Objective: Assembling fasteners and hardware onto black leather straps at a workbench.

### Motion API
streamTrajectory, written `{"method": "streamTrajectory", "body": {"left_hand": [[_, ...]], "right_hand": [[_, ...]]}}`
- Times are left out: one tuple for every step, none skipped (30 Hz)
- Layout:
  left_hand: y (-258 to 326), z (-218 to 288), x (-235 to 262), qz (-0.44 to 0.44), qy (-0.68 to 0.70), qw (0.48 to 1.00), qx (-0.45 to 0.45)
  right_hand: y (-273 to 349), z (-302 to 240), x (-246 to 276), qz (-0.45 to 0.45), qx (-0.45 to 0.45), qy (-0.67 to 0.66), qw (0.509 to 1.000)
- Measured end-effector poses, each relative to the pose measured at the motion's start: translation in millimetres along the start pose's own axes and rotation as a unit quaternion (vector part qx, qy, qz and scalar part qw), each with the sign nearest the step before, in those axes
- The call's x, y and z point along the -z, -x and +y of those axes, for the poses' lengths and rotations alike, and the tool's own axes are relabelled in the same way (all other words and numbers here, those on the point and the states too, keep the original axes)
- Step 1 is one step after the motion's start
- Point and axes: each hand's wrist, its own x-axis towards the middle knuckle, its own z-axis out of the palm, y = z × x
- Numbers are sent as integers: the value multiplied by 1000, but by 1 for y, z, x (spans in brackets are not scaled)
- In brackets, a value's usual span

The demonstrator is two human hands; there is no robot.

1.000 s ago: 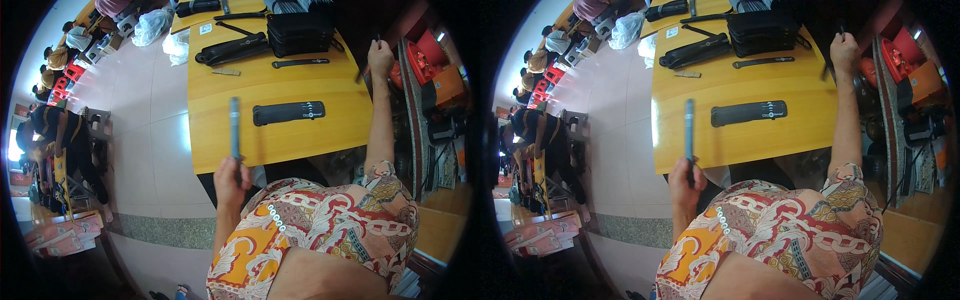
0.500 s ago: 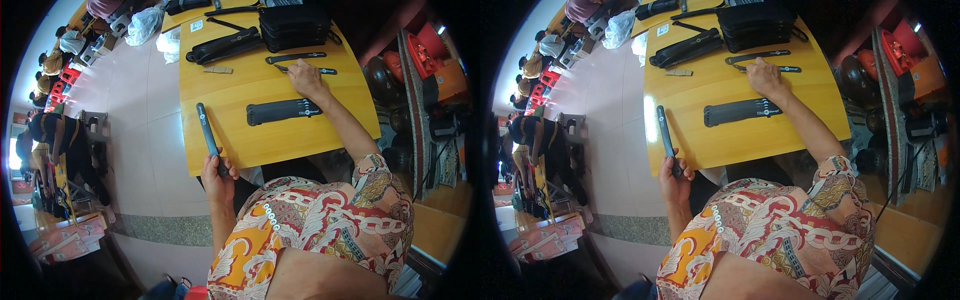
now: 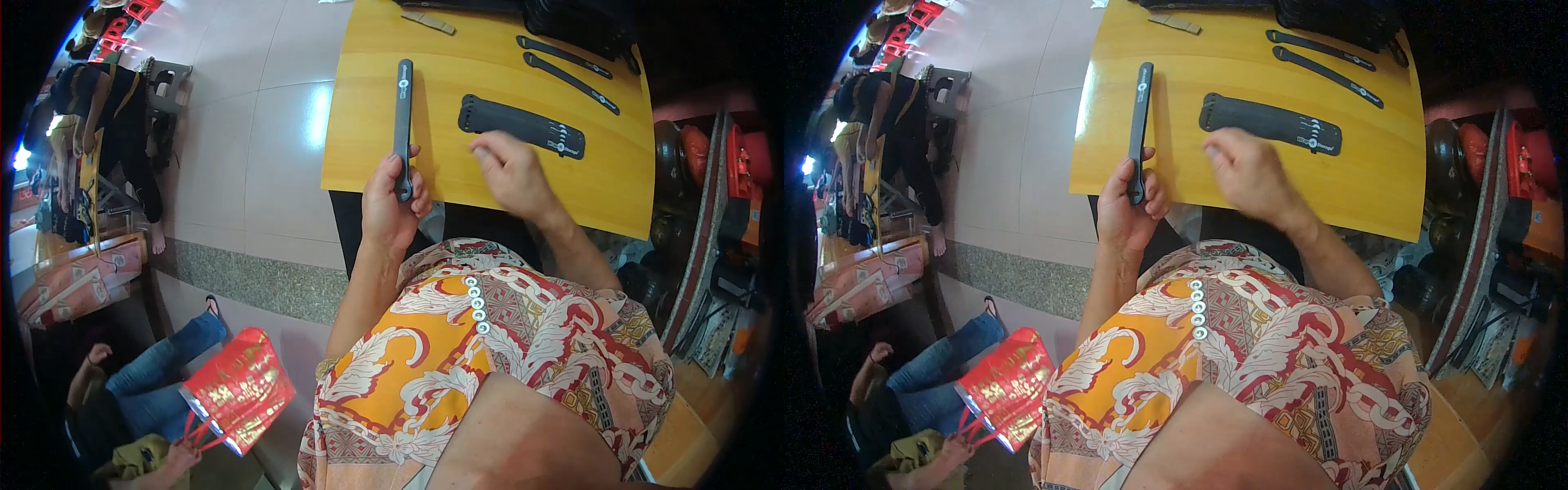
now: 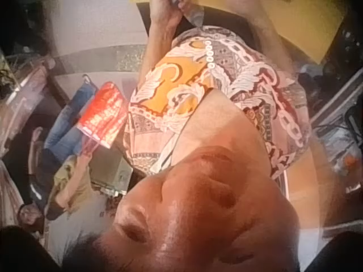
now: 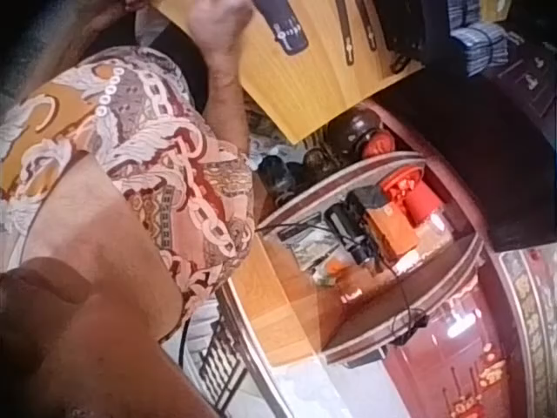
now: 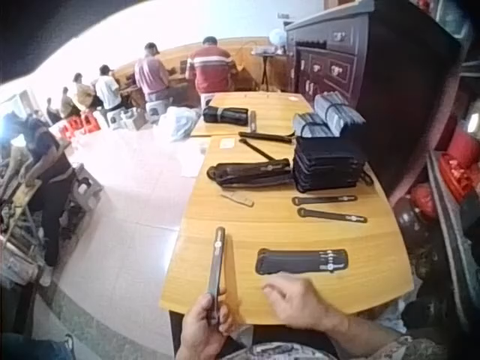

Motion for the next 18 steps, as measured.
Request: {"method": "streamTrajectory", "body": {"left_hand": [[2,0,1,4,2,1000,-2],[3,-1,2,4,-2,1000,-3],[5,-1,3,3,-7,1000,-5],[6,-2,3,4,-6,1000,-4],[7,-2,3,9,-1,1000,-7],[8,-2,3,13,4,1000,-10],[8,-3,3,13,5,1000,-10],[9,-3,3,21,-5,1000,-17],[9,-3,3,29,-14,999,-25],[10,-3,3,29,-13,999,-25],[10,-3,2,23,-15,999,-30],[11,-3,2,17,-17,999,-36],[12,-2,0,18,-17,999,-36],[12,-1,-1,24,-22,999,-38],[13,-1,-2,31,-28,998,-40],[13,-1,-2,31,-28,998,-40],[13,-1,-1,29,-33,998,-44],[14,-1,-1,28,-38,998,-47]], "right_hand": [[3,-10,-8,-5,1,-2,1000],[7,-20,-16,-24,6,-27,999],[9,-27,-21,-43,11,-53,998],[10,-33,-23,-45,10,-53,998],[11,-38,-24,-57,9,-58,997],[12,-42,-26,-69,8,-63,996],[13,-43,-27,-75,16,-62,995],[14,-44,-29,-76,16,-62,995],[14,-46,-31,-76,24,-53,995],[15,-47,-32,-76,32,-45,996],[15,-47,-34,-77,32,-44,996],[15,-47,-35,-77,37,-35,996],[15,-48,-37,-76,43,-27,996],[16,-48,-37,-76,43,-27,996],[16,-48,-37,-79,42,-16,996],[16,-49,-37,-81,41,-5,996],[17,-48,-38,-81,41,-4,996],[17,-48,-39,-79,42,-6,996]]}}
